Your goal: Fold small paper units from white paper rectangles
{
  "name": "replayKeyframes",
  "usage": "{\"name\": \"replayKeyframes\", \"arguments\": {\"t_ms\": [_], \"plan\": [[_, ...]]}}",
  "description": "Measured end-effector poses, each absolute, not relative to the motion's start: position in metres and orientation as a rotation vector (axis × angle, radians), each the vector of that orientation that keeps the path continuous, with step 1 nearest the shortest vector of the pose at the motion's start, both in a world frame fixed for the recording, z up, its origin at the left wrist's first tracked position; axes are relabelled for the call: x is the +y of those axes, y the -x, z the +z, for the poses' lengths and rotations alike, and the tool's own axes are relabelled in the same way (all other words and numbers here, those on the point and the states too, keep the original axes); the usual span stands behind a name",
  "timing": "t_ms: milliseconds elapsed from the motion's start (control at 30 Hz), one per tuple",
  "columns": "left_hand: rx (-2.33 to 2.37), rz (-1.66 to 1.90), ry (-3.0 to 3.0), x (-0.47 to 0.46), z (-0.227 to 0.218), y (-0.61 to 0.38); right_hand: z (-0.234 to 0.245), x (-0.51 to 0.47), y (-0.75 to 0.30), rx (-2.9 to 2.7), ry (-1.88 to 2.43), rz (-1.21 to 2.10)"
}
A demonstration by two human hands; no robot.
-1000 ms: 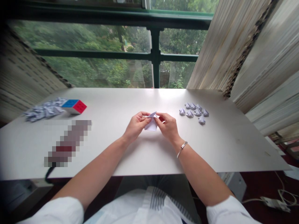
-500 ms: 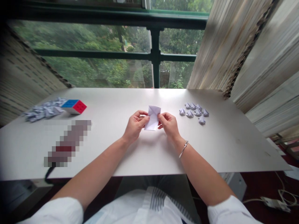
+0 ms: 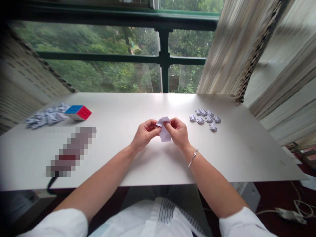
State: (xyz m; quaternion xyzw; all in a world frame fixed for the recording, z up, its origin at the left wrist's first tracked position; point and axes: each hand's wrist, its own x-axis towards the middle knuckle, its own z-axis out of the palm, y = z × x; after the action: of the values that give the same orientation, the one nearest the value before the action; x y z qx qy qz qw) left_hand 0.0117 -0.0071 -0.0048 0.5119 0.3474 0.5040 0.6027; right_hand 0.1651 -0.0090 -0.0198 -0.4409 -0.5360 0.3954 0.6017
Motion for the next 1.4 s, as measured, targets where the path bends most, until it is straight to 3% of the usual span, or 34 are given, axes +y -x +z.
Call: {"name": "replayKeyframes", "arguments": {"t_ms": [200,733,1000,1233,1400], "plan": [[0.854,1.234,-1.231,-0.003,-0.007,-0.009,-0.021,-0.009,-0.165,-1.3,0.946,0.913],[1.108,1.353,-1.833,-0.006,-0.008,-0.004,-0.014,-0.018,-0.167,-1.584,1.015,0.482],[1.213,1.418,-1.827,-0.004,-0.01,-0.002,-0.004,-0.022,-0.17,-1.556,1.059,0.32],[1.22,1.448,-1.77,-0.004,-0.011,-0.004,-0.01,-0.019,-0.166,-1.505,1.117,0.593],[1.175,1.451,-1.783,-0.005,-0.011,-0.005,-0.014,-0.018,-0.165,-1.42,1.081,0.539]]}}
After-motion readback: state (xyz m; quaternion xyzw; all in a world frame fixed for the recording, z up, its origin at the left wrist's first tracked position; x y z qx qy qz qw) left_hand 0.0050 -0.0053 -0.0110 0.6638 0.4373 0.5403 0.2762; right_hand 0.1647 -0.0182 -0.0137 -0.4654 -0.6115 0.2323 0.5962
